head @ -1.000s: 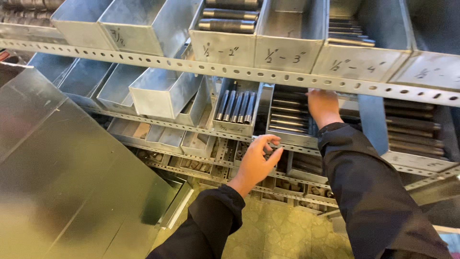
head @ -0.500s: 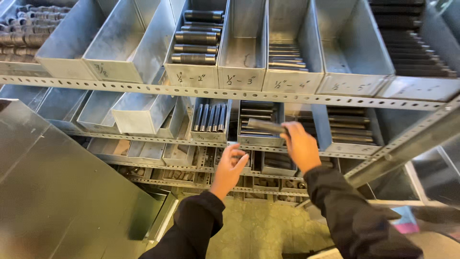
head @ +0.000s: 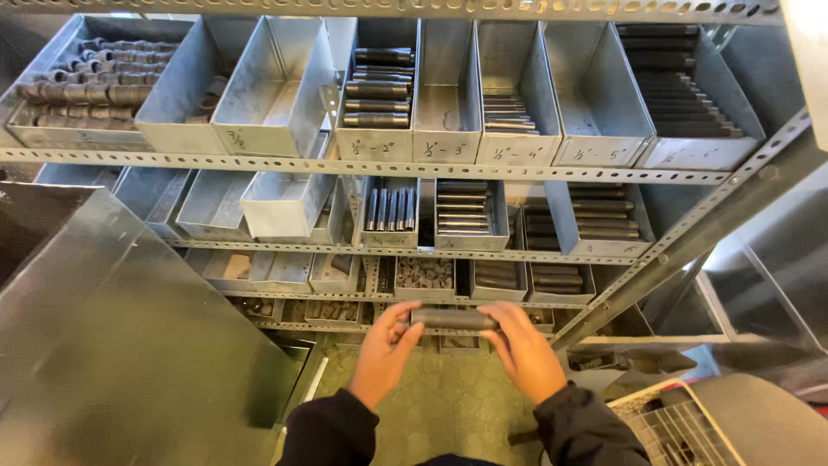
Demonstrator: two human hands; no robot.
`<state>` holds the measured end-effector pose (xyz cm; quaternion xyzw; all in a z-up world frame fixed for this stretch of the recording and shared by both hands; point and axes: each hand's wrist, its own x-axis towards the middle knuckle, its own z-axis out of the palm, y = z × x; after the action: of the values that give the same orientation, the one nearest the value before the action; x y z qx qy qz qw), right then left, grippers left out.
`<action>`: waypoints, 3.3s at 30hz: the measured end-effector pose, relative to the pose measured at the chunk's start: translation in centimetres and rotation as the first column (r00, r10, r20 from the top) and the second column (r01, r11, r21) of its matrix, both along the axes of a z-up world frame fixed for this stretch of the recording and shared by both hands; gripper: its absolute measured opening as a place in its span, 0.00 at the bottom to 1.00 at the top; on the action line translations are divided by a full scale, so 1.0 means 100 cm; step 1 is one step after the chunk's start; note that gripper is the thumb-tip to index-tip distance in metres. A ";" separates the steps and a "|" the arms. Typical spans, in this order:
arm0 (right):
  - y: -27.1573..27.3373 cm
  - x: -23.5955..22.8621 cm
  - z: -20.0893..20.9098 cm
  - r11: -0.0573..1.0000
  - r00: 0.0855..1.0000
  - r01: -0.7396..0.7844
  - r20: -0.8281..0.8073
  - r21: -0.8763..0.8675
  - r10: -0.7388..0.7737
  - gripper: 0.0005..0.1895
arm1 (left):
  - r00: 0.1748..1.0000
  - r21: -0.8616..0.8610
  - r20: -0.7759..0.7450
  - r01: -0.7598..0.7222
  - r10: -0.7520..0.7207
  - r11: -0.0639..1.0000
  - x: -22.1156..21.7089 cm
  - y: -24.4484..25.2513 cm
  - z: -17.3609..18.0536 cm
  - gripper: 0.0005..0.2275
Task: The person repeatedly picks cylindrical metal rods from labeled bins on a shelving unit and places them into a wire basket on a chair. The person handles the rods one at a time, moving between the shelf and the basket throughout the episode.
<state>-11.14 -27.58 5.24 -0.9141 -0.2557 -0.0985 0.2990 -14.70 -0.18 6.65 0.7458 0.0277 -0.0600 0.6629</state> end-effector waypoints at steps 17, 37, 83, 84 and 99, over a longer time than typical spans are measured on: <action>0.036 -0.137 0.016 0.736 0.835 0.480 -0.505 0.478 -0.217 0.23 | 0.968 0.056 -0.075 0.245 -0.241 0.968 -0.050 0.049 0.001 0.17; -0.092 -0.265 -0.018 0.109 0.728 0.657 -0.590 0.746 -0.349 0.30 | 0.819 0.115 -0.045 0.573 -0.572 0.811 -0.064 -0.128 -0.038 0.13; -0.418 -0.418 -0.617 -0.446 -0.069 0.895 -0.995 -0.028 -0.077 0.27 | 0.271 0.136 -0.767 0.955 -0.582 0.264 -0.166 -0.593 -0.499 0.36; -0.421 -0.415 -0.610 -0.420 -0.098 0.906 -0.991 -0.052 -0.089 0.27 | 0.257 0.145 -0.777 0.961 -0.575 0.234 -0.166 -0.602 -0.500 0.36; -0.432 -0.395 -0.587 -0.346 -0.019 0.938 -0.996 0.012 -0.087 0.36 | 0.188 0.149 -0.826 0.982 -0.531 0.116 -0.184 -0.646 -0.536 0.38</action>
<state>-50.62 -70.83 -53.44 -0.4140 0.6113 -0.0146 0.6743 -33.14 -64.79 -46.98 0.7447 -0.1689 -0.6308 0.1376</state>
